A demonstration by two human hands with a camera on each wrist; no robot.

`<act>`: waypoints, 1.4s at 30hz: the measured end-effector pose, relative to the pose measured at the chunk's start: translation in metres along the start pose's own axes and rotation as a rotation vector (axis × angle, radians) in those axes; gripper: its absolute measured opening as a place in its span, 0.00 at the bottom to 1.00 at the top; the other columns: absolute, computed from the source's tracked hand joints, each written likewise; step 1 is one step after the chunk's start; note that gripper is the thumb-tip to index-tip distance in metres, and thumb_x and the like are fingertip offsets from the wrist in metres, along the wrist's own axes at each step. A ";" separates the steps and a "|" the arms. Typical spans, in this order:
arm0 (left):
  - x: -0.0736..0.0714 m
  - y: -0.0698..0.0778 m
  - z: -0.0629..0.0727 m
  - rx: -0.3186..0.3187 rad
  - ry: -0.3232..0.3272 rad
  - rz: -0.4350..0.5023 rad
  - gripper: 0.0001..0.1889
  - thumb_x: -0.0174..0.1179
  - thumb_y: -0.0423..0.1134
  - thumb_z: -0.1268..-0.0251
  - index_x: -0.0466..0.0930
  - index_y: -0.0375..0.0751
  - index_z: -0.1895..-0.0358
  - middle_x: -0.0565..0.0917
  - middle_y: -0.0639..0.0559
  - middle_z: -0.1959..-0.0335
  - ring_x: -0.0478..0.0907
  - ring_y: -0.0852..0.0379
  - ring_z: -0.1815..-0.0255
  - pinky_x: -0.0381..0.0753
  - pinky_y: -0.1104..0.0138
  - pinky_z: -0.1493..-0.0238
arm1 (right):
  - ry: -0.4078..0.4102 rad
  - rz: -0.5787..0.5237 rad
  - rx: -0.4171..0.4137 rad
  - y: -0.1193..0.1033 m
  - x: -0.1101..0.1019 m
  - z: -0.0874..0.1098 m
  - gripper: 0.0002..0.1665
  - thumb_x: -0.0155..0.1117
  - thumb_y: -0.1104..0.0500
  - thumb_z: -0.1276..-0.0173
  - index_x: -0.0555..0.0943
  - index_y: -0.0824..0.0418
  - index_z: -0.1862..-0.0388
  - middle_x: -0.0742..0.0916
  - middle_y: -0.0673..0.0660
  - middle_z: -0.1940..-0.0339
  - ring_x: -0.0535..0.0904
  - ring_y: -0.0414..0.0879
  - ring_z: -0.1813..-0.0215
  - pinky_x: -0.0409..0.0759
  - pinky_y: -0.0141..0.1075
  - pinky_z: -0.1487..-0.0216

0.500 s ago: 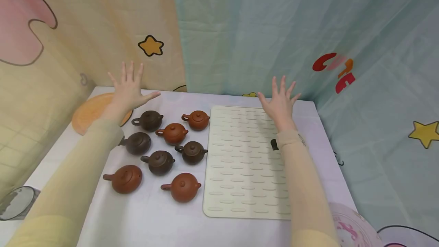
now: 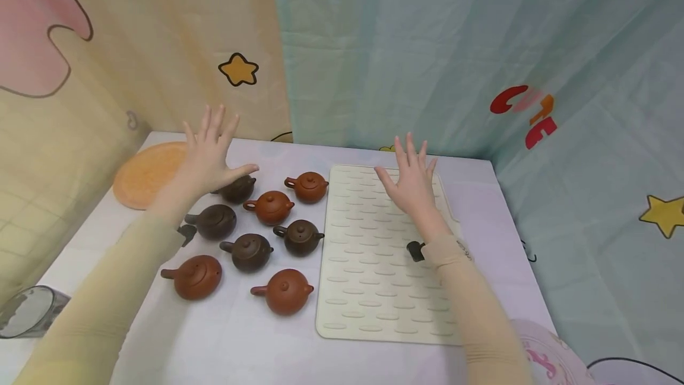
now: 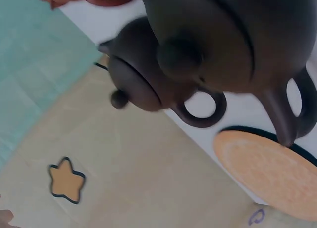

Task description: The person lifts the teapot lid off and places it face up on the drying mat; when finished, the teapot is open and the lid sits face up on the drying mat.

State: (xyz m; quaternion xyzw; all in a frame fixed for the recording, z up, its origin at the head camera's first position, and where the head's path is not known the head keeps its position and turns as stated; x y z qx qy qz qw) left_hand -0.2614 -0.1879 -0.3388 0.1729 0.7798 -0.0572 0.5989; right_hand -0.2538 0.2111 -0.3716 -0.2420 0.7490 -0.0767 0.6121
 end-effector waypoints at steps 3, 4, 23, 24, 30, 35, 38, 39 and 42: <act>-0.004 0.018 0.017 0.074 0.025 0.053 0.57 0.64 0.67 0.44 0.43 0.45 0.20 0.37 0.39 0.19 0.28 0.37 0.19 0.31 0.29 0.30 | 0.008 -0.064 -0.075 -0.016 0.007 0.017 0.45 0.52 0.40 0.25 0.49 0.55 0.19 0.49 0.60 0.17 0.32 0.65 0.19 0.32 0.71 0.28; -0.005 0.024 0.024 0.107 0.032 0.080 0.55 0.63 0.68 0.43 0.45 0.44 0.20 0.39 0.38 0.19 0.29 0.37 0.19 0.32 0.29 0.30 | 0.010 -0.089 -0.099 -0.022 0.010 0.023 0.44 0.54 0.42 0.26 0.51 0.56 0.19 0.51 0.60 0.18 0.35 0.64 0.19 0.32 0.70 0.28; 0.017 0.099 0.158 0.411 -0.129 0.328 0.44 0.70 0.59 0.47 0.68 0.41 0.29 0.59 0.43 0.22 0.56 0.41 0.23 0.66 0.45 0.31 | -0.145 -0.408 -0.377 -0.108 0.057 0.117 0.23 0.64 0.56 0.31 0.80 0.59 0.38 0.83 0.54 0.37 0.71 0.54 0.28 0.55 0.64 0.26; 0.020 0.102 0.162 0.403 -0.162 0.346 0.43 0.70 0.59 0.46 0.68 0.42 0.29 0.60 0.44 0.23 0.57 0.42 0.23 0.69 0.46 0.32 | -0.159 -0.410 -0.393 -0.111 0.058 0.120 0.22 0.65 0.56 0.31 0.80 0.60 0.40 0.84 0.54 0.39 0.72 0.54 0.29 0.57 0.64 0.27; 0.037 0.110 0.178 0.320 -0.309 0.468 0.41 0.67 0.59 0.41 0.66 0.43 0.28 0.63 0.44 0.25 0.62 0.45 0.26 0.78 0.50 0.40 | -0.241 -0.422 -0.441 -0.125 0.069 0.131 0.18 0.66 0.54 0.32 0.84 0.60 0.46 0.86 0.52 0.44 0.78 0.51 0.35 0.74 0.49 0.34; 0.049 0.113 0.180 0.257 -0.369 0.516 0.39 0.68 0.56 0.40 0.67 0.42 0.29 0.68 0.45 0.28 0.67 0.45 0.29 0.77 0.50 0.39 | -0.284 -0.439 -0.440 -0.130 0.078 0.136 0.16 0.67 0.54 0.32 0.84 0.59 0.48 0.87 0.51 0.47 0.82 0.45 0.42 0.80 0.38 0.41; 0.057 0.114 0.179 0.235 -0.389 0.513 0.38 0.68 0.53 0.40 0.68 0.40 0.30 0.71 0.44 0.30 0.69 0.45 0.30 0.77 0.50 0.39 | -0.306 -0.442 -0.447 -0.132 0.084 0.138 0.15 0.68 0.55 0.33 0.85 0.58 0.49 0.87 0.50 0.49 0.82 0.43 0.43 0.79 0.36 0.41; 0.059 0.114 0.179 0.228 -0.392 0.511 0.37 0.69 0.52 0.40 0.68 0.39 0.30 0.71 0.44 0.31 0.69 0.45 0.31 0.76 0.50 0.38 | -0.310 -0.443 -0.447 -0.133 0.086 0.138 0.15 0.68 0.55 0.33 0.85 0.57 0.50 0.87 0.50 0.49 0.82 0.43 0.43 0.79 0.35 0.41; 0.064 0.113 0.177 0.194 -0.406 0.509 0.36 0.70 0.49 0.41 0.70 0.38 0.32 0.73 0.43 0.33 0.70 0.44 0.32 0.76 0.50 0.38 | -0.319 -0.436 -0.445 -0.135 0.090 0.140 0.14 0.69 0.56 0.34 0.86 0.57 0.51 0.87 0.49 0.50 0.82 0.42 0.44 0.79 0.34 0.41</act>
Point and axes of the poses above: each hand's wrist, its own z-axis away from the middle knuckle, its own x-axis out of the palm, y = z × x, the point moved 3 cm from there along -z, towards the middle knuckle
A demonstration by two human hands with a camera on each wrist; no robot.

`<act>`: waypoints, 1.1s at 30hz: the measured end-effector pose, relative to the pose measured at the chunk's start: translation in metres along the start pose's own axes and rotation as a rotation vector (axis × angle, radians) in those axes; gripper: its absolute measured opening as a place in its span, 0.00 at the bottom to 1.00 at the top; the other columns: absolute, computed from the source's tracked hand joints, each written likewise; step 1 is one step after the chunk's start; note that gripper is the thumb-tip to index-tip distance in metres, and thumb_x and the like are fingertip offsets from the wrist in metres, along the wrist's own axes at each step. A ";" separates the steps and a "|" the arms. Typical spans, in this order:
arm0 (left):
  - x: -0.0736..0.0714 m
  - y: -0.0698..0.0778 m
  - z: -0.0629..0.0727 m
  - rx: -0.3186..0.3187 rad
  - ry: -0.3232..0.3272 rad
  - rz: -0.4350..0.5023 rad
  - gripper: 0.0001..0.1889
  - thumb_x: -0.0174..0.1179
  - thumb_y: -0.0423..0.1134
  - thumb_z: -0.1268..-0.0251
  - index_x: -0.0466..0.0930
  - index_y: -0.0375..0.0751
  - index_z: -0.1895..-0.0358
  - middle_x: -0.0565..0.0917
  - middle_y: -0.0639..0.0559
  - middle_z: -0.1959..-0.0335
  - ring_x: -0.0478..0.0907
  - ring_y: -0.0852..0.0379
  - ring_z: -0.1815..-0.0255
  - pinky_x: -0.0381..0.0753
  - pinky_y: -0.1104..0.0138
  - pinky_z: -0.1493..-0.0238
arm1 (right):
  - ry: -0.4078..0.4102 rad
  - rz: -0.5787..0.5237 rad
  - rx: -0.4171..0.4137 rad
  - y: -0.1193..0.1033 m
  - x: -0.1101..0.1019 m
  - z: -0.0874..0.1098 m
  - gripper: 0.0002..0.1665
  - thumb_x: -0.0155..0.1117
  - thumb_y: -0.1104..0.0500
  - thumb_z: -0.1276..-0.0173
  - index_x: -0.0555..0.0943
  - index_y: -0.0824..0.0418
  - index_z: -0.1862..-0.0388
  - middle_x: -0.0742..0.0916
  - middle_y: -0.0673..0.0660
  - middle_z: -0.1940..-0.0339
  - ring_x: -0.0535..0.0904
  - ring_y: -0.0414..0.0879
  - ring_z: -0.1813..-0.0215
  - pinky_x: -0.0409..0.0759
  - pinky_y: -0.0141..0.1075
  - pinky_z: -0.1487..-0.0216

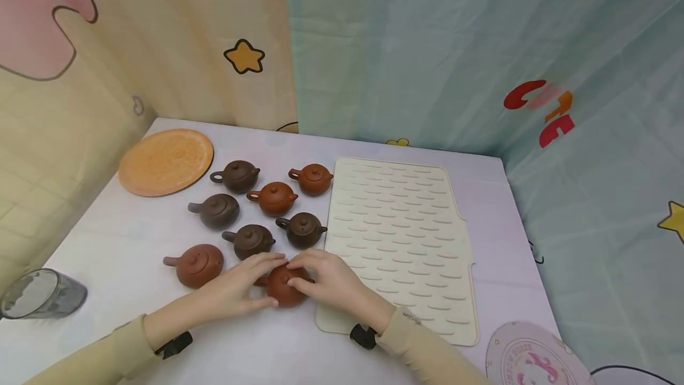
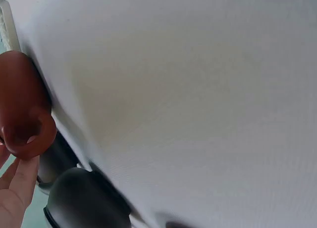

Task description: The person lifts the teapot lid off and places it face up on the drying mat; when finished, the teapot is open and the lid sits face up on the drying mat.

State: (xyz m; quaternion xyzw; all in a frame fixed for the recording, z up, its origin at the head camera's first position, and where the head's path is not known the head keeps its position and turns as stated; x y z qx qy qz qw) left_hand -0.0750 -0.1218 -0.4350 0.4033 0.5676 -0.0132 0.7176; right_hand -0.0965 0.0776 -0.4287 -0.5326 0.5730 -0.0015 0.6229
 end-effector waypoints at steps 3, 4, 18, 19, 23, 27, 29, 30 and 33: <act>0.002 -0.003 -0.004 -0.028 -0.004 0.022 0.35 0.71 0.47 0.42 0.71 0.38 0.33 0.74 0.43 0.35 0.72 0.45 0.33 0.77 0.52 0.39 | -0.017 0.017 0.009 0.001 0.003 -0.001 0.14 0.70 0.57 0.35 0.86 0.57 0.51 0.87 0.50 0.49 0.82 0.43 0.43 0.79 0.35 0.41; 0.002 -0.004 -0.005 -0.035 -0.004 0.037 0.34 0.71 0.47 0.42 0.72 0.38 0.34 0.75 0.43 0.35 0.73 0.45 0.35 0.79 0.54 0.40 | -0.029 0.026 0.015 0.001 0.004 -0.001 0.15 0.70 0.57 0.35 0.86 0.57 0.50 0.87 0.50 0.48 0.82 0.43 0.42 0.79 0.35 0.41; 0.001 -0.007 -0.008 -0.025 -0.042 0.051 0.34 0.74 0.45 0.47 0.74 0.39 0.36 0.78 0.45 0.41 0.76 0.49 0.41 0.83 0.63 0.48 | -0.036 0.082 -0.028 -0.001 0.006 -0.006 0.11 0.73 0.57 0.38 0.88 0.54 0.56 0.85 0.49 0.52 0.81 0.41 0.48 0.79 0.30 0.46; 0.001 -0.007 -0.008 -0.022 -0.043 0.046 0.34 0.74 0.45 0.47 0.74 0.39 0.36 0.79 0.45 0.41 0.76 0.49 0.41 0.83 0.63 0.48 | -0.027 0.083 -0.035 -0.001 0.006 -0.006 0.11 0.73 0.57 0.38 0.88 0.54 0.56 0.85 0.49 0.52 0.81 0.41 0.48 0.80 0.30 0.46; 0.001 -0.008 -0.009 -0.021 -0.045 0.057 0.34 0.75 0.45 0.47 0.74 0.40 0.37 0.79 0.46 0.41 0.77 0.51 0.43 0.83 0.65 0.50 | -0.011 0.084 -0.041 -0.003 0.006 -0.006 0.10 0.73 0.57 0.39 0.88 0.55 0.57 0.85 0.50 0.52 0.82 0.42 0.48 0.80 0.30 0.46; 0.000 -0.008 -0.010 -0.024 -0.048 0.084 0.34 0.75 0.45 0.49 0.74 0.40 0.37 0.79 0.46 0.42 0.78 0.54 0.47 0.83 0.69 0.53 | -0.017 0.082 -0.027 -0.004 0.006 -0.006 0.10 0.73 0.57 0.39 0.88 0.55 0.58 0.85 0.50 0.52 0.82 0.42 0.47 0.80 0.30 0.45; 0.000 -0.008 -0.010 -0.026 -0.050 0.088 0.34 0.76 0.45 0.49 0.74 0.40 0.38 0.79 0.46 0.43 0.78 0.54 0.49 0.83 0.70 0.54 | -0.019 0.081 -0.021 -0.004 0.006 -0.006 0.09 0.73 0.58 0.38 0.88 0.55 0.58 0.85 0.50 0.52 0.82 0.42 0.47 0.80 0.31 0.45; 0.000 -0.008 -0.010 -0.029 -0.051 0.089 0.34 0.76 0.45 0.49 0.74 0.40 0.38 0.79 0.46 0.43 0.78 0.55 0.49 0.83 0.71 0.54 | -0.018 0.084 -0.022 -0.004 0.006 -0.007 0.09 0.73 0.58 0.38 0.88 0.55 0.58 0.85 0.49 0.52 0.82 0.42 0.47 0.80 0.31 0.45; -0.001 -0.008 -0.011 -0.025 -0.051 0.084 0.34 0.76 0.45 0.49 0.74 0.39 0.38 0.79 0.46 0.43 0.78 0.55 0.49 0.82 0.70 0.54 | -0.018 0.072 -0.014 -0.003 0.006 -0.007 0.09 0.72 0.59 0.38 0.88 0.56 0.58 0.86 0.49 0.52 0.82 0.41 0.47 0.80 0.31 0.45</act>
Point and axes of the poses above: each hand's wrist, its own z-axis away from the middle knuckle, its own x-axis out of the palm, y = z × x, the point moved 3 cm from there along -z, towards the middle knuckle
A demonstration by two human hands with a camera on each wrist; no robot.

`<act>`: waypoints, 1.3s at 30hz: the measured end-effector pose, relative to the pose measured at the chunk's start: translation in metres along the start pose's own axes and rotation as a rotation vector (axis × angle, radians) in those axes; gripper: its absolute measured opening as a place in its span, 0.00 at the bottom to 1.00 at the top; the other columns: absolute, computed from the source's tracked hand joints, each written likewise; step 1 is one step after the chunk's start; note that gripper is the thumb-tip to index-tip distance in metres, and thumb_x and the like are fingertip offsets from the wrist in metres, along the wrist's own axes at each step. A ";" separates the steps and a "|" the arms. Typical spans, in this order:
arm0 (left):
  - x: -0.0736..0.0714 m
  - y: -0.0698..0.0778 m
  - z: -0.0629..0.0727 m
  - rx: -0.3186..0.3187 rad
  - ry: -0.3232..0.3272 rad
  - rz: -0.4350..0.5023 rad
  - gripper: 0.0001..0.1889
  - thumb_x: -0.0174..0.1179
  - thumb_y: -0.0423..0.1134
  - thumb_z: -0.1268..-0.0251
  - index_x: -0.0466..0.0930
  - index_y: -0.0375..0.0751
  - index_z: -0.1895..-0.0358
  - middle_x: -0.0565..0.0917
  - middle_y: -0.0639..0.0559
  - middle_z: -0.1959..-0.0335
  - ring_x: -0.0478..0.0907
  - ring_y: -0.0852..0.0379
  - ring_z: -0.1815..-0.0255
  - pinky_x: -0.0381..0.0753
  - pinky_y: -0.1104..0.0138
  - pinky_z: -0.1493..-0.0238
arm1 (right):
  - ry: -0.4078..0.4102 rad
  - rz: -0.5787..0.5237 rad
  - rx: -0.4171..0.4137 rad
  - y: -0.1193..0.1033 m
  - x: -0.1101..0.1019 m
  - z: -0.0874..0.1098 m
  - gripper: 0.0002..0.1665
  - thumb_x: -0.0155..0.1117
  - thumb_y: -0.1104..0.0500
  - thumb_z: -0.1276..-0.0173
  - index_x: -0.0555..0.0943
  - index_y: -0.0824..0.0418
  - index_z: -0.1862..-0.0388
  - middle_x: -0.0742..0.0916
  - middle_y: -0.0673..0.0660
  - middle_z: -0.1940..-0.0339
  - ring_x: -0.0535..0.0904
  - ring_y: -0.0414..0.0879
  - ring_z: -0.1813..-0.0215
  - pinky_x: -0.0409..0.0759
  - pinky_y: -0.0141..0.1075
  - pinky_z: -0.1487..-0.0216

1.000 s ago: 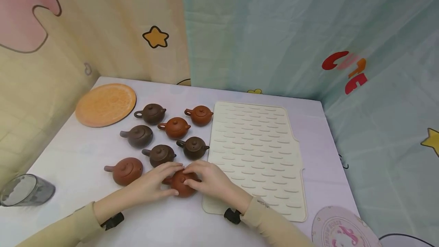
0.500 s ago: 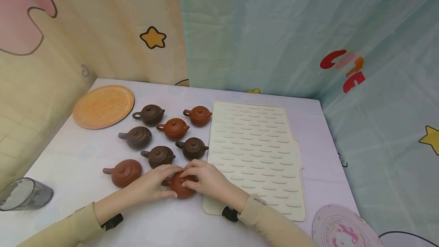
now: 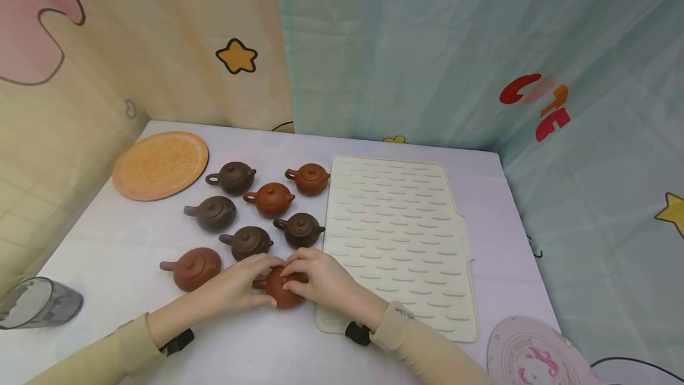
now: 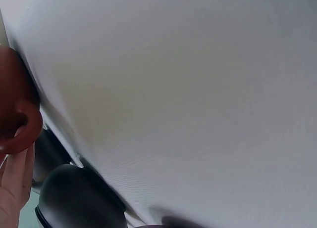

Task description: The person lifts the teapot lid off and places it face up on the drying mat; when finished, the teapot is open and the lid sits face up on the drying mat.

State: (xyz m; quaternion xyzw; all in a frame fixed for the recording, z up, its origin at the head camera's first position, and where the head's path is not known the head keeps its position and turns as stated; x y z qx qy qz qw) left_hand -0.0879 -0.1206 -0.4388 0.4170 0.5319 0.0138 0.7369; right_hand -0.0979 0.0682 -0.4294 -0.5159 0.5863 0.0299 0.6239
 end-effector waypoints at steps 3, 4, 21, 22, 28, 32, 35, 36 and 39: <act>-0.001 0.001 0.000 0.009 0.008 -0.023 0.34 0.76 0.45 0.49 0.74 0.39 0.39 0.79 0.47 0.43 0.77 0.54 0.47 0.82 0.66 0.51 | 0.003 -0.078 0.050 0.002 -0.002 0.000 0.08 0.71 0.59 0.37 0.87 0.54 0.58 0.87 0.47 0.53 0.82 0.40 0.47 0.79 0.32 0.44; -0.001 0.002 0.000 0.014 0.010 -0.030 0.34 0.76 0.45 0.49 0.75 0.39 0.39 0.80 0.47 0.44 0.77 0.53 0.46 0.82 0.64 0.49 | -0.003 -0.135 0.088 0.004 -0.004 0.001 0.08 0.70 0.58 0.36 0.87 0.54 0.58 0.87 0.47 0.53 0.82 0.40 0.47 0.79 0.32 0.44; -0.002 0.004 -0.002 0.009 0.006 -0.056 0.33 0.76 0.44 0.50 0.75 0.39 0.40 0.80 0.47 0.44 0.77 0.49 0.41 0.79 0.54 0.42 | 0.329 -1.321 0.708 0.098 -0.074 0.019 0.13 0.39 0.64 0.21 0.72 0.61 0.47 0.82 0.51 0.53 0.83 0.41 0.52 0.81 0.34 0.45; -0.002 0.004 -0.002 0.008 0.004 -0.052 0.33 0.76 0.44 0.50 0.75 0.39 0.40 0.80 0.47 0.44 0.77 0.49 0.41 0.79 0.54 0.42 | 0.347 -1.374 0.715 0.101 -0.078 0.018 0.14 0.37 0.62 0.20 0.69 0.61 0.44 0.82 0.52 0.51 0.84 0.42 0.51 0.80 0.37 0.41; -0.002 0.005 -0.002 0.001 -0.005 -0.047 0.33 0.75 0.45 0.48 0.74 0.39 0.39 0.79 0.46 0.43 0.76 0.48 0.39 0.78 0.53 0.41 | 0.396 -1.370 0.796 0.130 -0.093 0.007 0.31 0.38 0.53 0.18 0.49 0.61 0.22 0.70 0.61 0.33 0.79 0.43 0.43 0.66 0.43 0.28; -0.003 0.006 -0.002 0.007 -0.004 -0.063 0.33 0.75 0.45 0.48 0.74 0.39 0.39 0.79 0.46 0.43 0.76 0.49 0.39 0.78 0.53 0.41 | 0.403 -1.093 0.886 0.153 -0.101 -0.006 0.33 0.40 0.53 0.18 0.50 0.62 0.20 0.61 0.60 0.23 0.69 0.46 0.31 0.70 0.37 0.30; -0.003 0.007 -0.002 0.016 -0.008 -0.071 0.33 0.75 0.46 0.49 0.74 0.39 0.40 0.80 0.47 0.44 0.76 0.49 0.40 0.78 0.54 0.41 | 0.424 -0.941 0.967 0.169 -0.107 -0.015 0.33 0.44 0.50 0.19 0.54 0.59 0.21 0.60 0.58 0.21 0.63 0.47 0.25 0.69 0.35 0.30; -0.003 0.008 -0.002 0.018 -0.009 -0.073 0.33 0.75 0.46 0.49 0.74 0.39 0.40 0.80 0.47 0.44 0.76 0.49 0.41 0.78 0.54 0.41 | 0.433 -0.915 0.988 0.173 -0.109 -0.018 0.33 0.45 0.50 0.20 0.56 0.58 0.21 0.61 0.58 0.21 0.63 0.48 0.24 0.69 0.36 0.29; -0.004 0.008 -0.002 0.020 -0.011 -0.074 0.33 0.75 0.46 0.49 0.74 0.39 0.40 0.80 0.47 0.44 0.76 0.50 0.41 0.78 0.54 0.41 | 0.459 -0.873 1.029 0.182 -0.111 -0.025 0.32 0.47 0.50 0.20 0.60 0.57 0.22 0.61 0.56 0.21 0.62 0.48 0.24 0.68 0.37 0.28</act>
Point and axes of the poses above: each hand's wrist, its own z-axis away from the middle knuckle, its own x-axis out of the palm, y = z × x, the point moved 3 cm from there along -z, towards the middle knuckle
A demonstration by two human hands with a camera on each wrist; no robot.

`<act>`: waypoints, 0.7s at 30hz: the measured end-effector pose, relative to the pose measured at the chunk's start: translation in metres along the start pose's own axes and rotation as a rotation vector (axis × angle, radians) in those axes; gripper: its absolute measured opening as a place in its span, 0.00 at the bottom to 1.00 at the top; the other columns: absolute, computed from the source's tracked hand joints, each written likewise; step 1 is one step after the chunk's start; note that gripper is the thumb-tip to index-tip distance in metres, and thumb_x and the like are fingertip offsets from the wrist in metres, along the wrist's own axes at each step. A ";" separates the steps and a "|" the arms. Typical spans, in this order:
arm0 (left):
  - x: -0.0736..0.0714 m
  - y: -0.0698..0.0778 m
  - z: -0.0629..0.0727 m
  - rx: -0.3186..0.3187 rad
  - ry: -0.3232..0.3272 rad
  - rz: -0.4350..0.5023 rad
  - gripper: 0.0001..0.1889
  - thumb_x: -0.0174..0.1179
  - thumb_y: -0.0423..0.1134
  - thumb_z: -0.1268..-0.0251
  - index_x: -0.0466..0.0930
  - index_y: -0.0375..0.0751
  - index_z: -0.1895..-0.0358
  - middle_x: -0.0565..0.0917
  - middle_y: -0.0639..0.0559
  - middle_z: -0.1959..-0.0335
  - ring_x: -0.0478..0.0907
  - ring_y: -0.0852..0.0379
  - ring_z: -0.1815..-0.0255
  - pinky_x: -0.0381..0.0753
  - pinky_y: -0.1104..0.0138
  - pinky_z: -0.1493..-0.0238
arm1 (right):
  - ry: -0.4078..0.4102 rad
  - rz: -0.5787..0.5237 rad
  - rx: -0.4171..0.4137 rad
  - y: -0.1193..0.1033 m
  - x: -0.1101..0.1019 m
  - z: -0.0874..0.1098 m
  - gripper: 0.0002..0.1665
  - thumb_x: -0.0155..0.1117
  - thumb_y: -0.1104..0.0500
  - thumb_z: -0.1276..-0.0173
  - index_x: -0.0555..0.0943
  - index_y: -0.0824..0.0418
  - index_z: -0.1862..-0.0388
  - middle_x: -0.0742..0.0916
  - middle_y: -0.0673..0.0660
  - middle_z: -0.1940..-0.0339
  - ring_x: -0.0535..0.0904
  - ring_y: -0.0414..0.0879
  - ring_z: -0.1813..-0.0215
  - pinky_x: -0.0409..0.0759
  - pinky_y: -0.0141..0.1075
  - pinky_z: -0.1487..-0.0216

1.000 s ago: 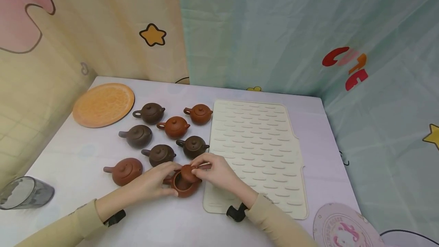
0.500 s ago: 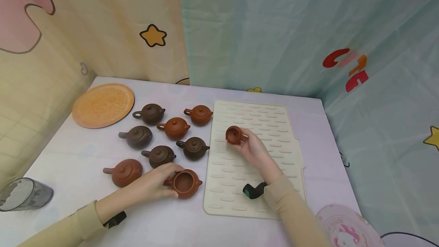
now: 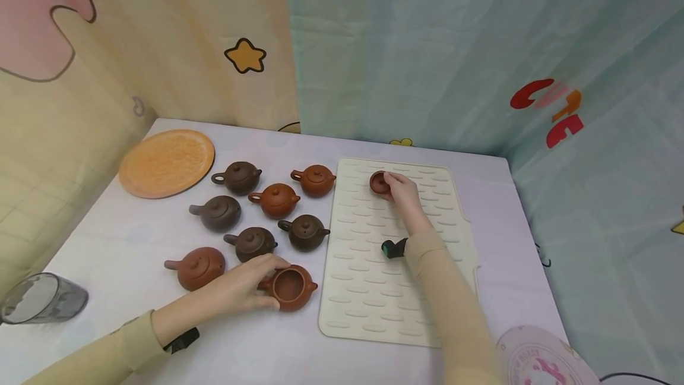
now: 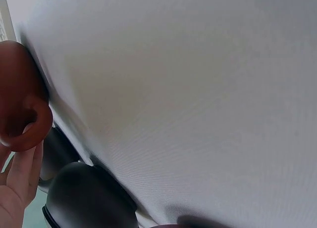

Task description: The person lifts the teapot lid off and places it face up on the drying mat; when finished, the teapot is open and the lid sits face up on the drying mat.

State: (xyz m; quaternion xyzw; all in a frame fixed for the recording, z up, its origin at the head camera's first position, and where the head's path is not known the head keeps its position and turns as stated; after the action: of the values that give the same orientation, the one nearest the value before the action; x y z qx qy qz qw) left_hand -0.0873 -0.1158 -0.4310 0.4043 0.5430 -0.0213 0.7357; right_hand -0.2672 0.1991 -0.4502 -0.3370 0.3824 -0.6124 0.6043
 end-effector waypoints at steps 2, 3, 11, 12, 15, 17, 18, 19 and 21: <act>0.000 0.000 0.000 -0.001 -0.001 -0.002 0.33 0.75 0.46 0.48 0.74 0.39 0.40 0.80 0.47 0.44 0.76 0.50 0.41 0.78 0.54 0.41 | 0.016 -0.004 0.004 0.000 0.001 -0.005 0.31 0.48 0.52 0.21 0.61 0.58 0.23 0.62 0.57 0.21 0.63 0.48 0.24 0.68 0.37 0.29; 0.001 0.000 0.000 -0.002 -0.001 -0.002 0.33 0.75 0.46 0.48 0.74 0.39 0.40 0.79 0.47 0.44 0.76 0.50 0.40 0.78 0.54 0.41 | 0.024 -0.001 0.003 0.000 0.001 -0.006 0.30 0.48 0.52 0.21 0.62 0.59 0.23 0.62 0.57 0.21 0.64 0.48 0.24 0.69 0.37 0.29; 0.002 -0.001 0.000 -0.009 -0.001 -0.002 0.33 0.75 0.46 0.48 0.74 0.39 0.39 0.79 0.46 0.43 0.76 0.49 0.40 0.78 0.54 0.41 | 0.085 0.147 -0.057 0.002 0.004 -0.011 0.29 0.52 0.53 0.22 0.67 0.63 0.27 0.68 0.62 0.25 0.70 0.52 0.28 0.74 0.38 0.34; 0.002 -0.001 0.000 -0.011 -0.002 -0.002 0.33 0.75 0.46 0.48 0.74 0.39 0.39 0.79 0.46 0.43 0.76 0.49 0.40 0.78 0.54 0.41 | 0.085 0.158 -0.064 0.003 0.004 -0.011 0.29 0.52 0.53 0.22 0.67 0.64 0.27 0.68 0.62 0.25 0.70 0.52 0.28 0.74 0.38 0.34; 0.002 -0.001 0.000 -0.013 -0.006 -0.002 0.33 0.75 0.46 0.48 0.73 0.39 0.39 0.79 0.46 0.43 0.75 0.48 0.40 0.78 0.53 0.40 | 0.086 0.171 -0.074 0.003 0.005 -0.011 0.28 0.52 0.54 0.22 0.68 0.64 0.28 0.69 0.63 0.26 0.71 0.53 0.29 0.75 0.38 0.34; 0.003 -0.001 0.000 -0.013 -0.007 0.000 0.33 0.75 0.46 0.48 0.73 0.39 0.39 0.79 0.46 0.43 0.75 0.48 0.39 0.78 0.53 0.40 | 0.081 0.192 -0.075 0.002 0.005 -0.011 0.29 0.52 0.53 0.22 0.67 0.64 0.27 0.69 0.63 0.26 0.72 0.53 0.29 0.75 0.38 0.34; 0.003 -0.001 0.000 -0.014 -0.006 0.001 0.33 0.75 0.46 0.48 0.73 0.39 0.39 0.79 0.46 0.43 0.75 0.48 0.39 0.78 0.53 0.40 | 0.077 0.200 -0.073 0.002 0.005 -0.011 0.29 0.52 0.53 0.22 0.67 0.64 0.27 0.70 0.63 0.26 0.72 0.53 0.30 0.75 0.38 0.34; 0.003 -0.001 0.000 -0.016 -0.005 0.003 0.33 0.75 0.46 0.48 0.73 0.39 0.39 0.79 0.46 0.43 0.75 0.48 0.39 0.78 0.53 0.40 | 0.071 0.208 -0.072 0.001 0.005 -0.012 0.30 0.52 0.53 0.22 0.66 0.64 0.27 0.70 0.63 0.26 0.72 0.54 0.30 0.75 0.38 0.34; 0.003 -0.002 0.000 -0.022 -0.003 0.007 0.33 0.75 0.45 0.48 0.73 0.39 0.39 0.79 0.46 0.43 0.75 0.49 0.39 0.78 0.53 0.40 | 0.063 0.225 -0.071 0.000 0.005 -0.013 0.30 0.52 0.52 0.22 0.66 0.64 0.27 0.70 0.63 0.26 0.72 0.54 0.30 0.75 0.38 0.34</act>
State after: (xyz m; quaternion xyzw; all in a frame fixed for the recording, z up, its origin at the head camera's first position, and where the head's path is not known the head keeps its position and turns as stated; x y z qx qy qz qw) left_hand -0.0870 -0.1156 -0.4345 0.3980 0.5407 -0.0131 0.7410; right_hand -0.2783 0.1948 -0.4565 -0.2937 0.4581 -0.5369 0.6447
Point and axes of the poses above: each hand's wrist, its own z-axis away from the middle knuckle, its own x-axis out of the palm, y = z × x, the point moved 3 cm from there along -z, towards the middle knuckle
